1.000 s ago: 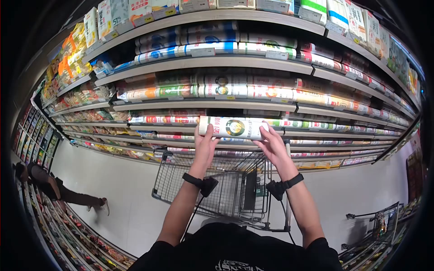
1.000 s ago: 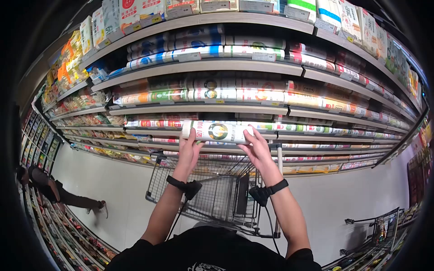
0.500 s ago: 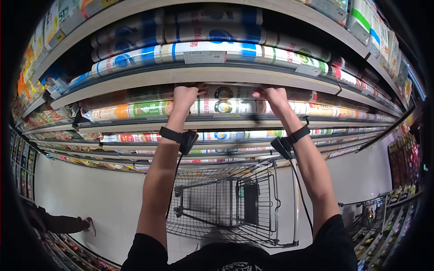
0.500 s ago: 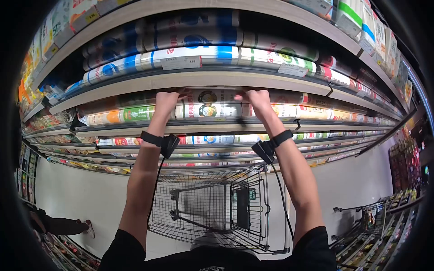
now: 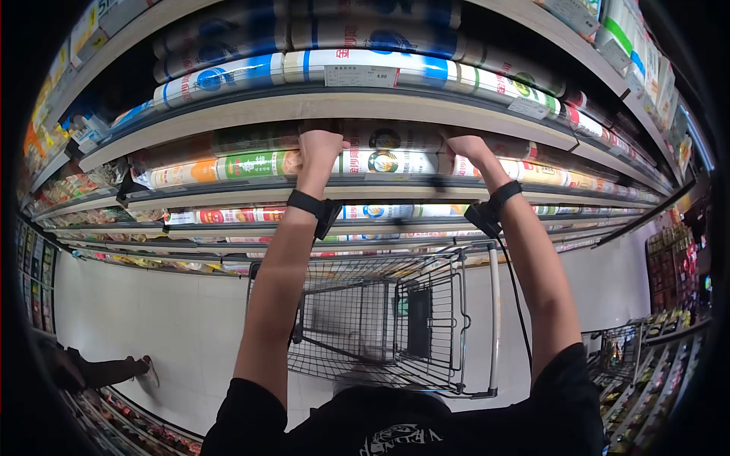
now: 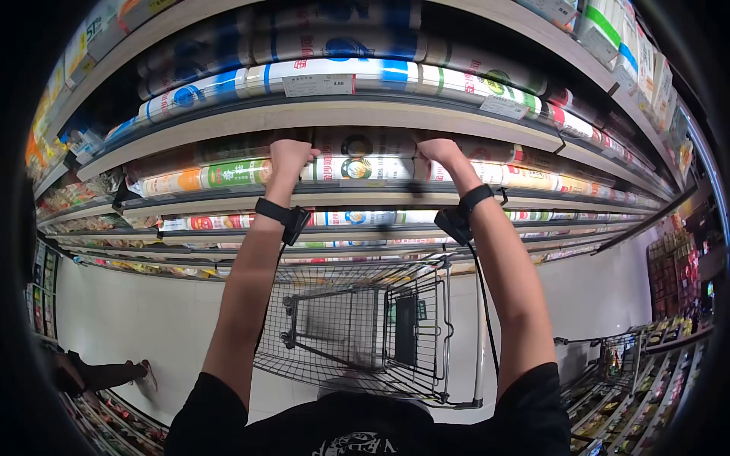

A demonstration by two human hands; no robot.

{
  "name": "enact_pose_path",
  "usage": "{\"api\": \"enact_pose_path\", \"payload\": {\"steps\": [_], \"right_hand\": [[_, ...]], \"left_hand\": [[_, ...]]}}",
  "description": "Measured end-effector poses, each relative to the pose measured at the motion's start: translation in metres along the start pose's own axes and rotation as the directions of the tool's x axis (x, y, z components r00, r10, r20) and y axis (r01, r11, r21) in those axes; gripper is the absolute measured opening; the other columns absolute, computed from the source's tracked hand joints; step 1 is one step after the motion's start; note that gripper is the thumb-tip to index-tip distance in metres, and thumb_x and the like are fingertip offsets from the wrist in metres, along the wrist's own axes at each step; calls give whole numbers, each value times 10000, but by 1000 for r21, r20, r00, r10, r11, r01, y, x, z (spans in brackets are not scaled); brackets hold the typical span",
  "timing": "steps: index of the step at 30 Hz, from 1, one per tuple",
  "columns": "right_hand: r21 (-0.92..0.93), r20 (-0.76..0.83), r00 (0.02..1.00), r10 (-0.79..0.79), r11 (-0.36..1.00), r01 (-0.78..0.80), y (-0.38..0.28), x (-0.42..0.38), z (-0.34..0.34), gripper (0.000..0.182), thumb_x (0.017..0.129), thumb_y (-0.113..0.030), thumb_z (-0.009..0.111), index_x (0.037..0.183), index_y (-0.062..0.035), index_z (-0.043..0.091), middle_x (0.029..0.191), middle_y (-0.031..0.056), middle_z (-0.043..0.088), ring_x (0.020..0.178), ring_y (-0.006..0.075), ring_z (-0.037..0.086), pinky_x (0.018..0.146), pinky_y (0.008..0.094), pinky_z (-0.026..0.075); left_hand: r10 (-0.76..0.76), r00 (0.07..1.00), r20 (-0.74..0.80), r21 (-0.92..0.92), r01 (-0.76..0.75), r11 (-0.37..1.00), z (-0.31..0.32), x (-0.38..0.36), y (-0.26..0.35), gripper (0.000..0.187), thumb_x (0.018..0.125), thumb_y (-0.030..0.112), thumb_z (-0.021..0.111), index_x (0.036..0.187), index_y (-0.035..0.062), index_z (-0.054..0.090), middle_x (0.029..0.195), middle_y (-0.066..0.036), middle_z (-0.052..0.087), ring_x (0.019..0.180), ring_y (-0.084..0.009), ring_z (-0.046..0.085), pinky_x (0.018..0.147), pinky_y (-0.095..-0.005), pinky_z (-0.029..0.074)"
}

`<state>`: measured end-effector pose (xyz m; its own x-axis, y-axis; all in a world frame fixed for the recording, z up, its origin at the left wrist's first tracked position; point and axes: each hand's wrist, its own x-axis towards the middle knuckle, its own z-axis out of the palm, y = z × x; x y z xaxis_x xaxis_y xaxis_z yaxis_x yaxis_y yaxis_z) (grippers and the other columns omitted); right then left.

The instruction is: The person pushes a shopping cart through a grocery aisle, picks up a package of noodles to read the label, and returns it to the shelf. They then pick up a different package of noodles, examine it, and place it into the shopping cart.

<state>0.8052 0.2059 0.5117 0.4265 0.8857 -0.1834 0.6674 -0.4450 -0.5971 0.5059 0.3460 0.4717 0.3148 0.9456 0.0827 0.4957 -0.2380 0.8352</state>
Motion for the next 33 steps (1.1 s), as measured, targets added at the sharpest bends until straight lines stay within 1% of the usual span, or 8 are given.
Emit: {"api": "enact_pose_path", "payload": {"steps": [3, 5, 6, 10, 13, 17, 23, 33], "right_hand": [[-143, -245, 947, -206, 974, 175, -6, -66, 0, 359, 958, -319, 631, 1020, 30, 688, 872, 237, 711, 700, 368, 683, 712, 442, 538], [-83, -560, 659, -503, 825, 559, 12, -136, 21, 356, 937, -249, 668, 1176, 11, 627, 987, 249, 701, 686, 350, 678, 713, 456, 538], [-113, -430, 805, -409, 909, 401, 38, -170, 28, 373, 941, -242, 656, 1227, -16, 578, 1066, 241, 690, 690, 351, 667, 699, 449, 538], [-265, 61, 882, -468, 844, 466, 229, -281, 104, 643, 884, -290, 675, 1416, -25, 432, 1347, 245, 546, 1241, 421, 521, 1073, 467, 423], [-565, 299, 951, 78, 818, 111, 303, -382, 143, 1013, 862, -437, 714, 1594, -56, 127, 1625, 189, 231, 1526, 422, 105, 1140, 662, 260], [-536, 137, 946, -293, 781, 319, 342, -450, 184, 646, 966, -492, 532, 1477, -104, 454, 1493, 153, 484, 1536, 388, 115, 1155, 696, 198], [-755, 245, 958, -148, 591, 284, 320, -482, 190, 521, 1031, -484, 360, 1051, -180, 783, 1114, 82, 740, 1404, 320, 422, 1156, 705, 114], [-720, 103, 964, -244, 651, 242, 328, -546, 193, 685, 1009, -597, 304, 1094, -101, 769, 1133, 146, 732, 1412, 320, 423, 1194, 654, 2]], "left_hand": [[91, 952, -293, -223, -161, 962, -16, -72, 18, 350, 916, 132, 578, 1124, -148, 608, 677, -169, 707, 582, -265, 715, 627, -355, 551], [184, 950, -254, -419, -280, 864, -23, -132, -8, 299, 956, 47, 530, 1243, 17, 609, 757, -119, 715, 615, -183, 717, 587, -289, 530], [256, 948, -186, -455, -314, 833, -19, -154, -46, 240, 990, 11, 493, 1180, 21, 639, 1118, -110, 698, 713, -125, 686, 596, -254, 558], [282, 949, 139, -193, -254, 948, -28, -308, -172, 185, 968, 20, 533, 954, -18, 713, 846, -81, 713, 780, -163, 687, 702, -299, 548], [154, 945, 290, 51, -176, 983, -11, -421, -295, 221, 926, 148, 580, 1031, 66, 757, 988, -132, 756, 908, -327, 716, 849, -391, 564], [-150, 867, 475, 477, -110, 872, 29, -543, -357, 460, 974, 487, 540, 1222, 129, 685, 1361, -146, 599, 1376, -407, 409, 1070, -613, 378], [-279, 873, 400, 686, -83, 723, 76, -581, -308, 730, 958, 685, 425, 1295, 68, 620, 1427, -180, 536, 1445, -442, 284, 1130, -643, 286], [-474, 769, 428, 865, -198, 460, 112, -635, -253, 843, 948, 741, 363, 1418, 62, 532, 1449, -156, 549, 1433, -413, 378, 1186, -580, 204]]}}
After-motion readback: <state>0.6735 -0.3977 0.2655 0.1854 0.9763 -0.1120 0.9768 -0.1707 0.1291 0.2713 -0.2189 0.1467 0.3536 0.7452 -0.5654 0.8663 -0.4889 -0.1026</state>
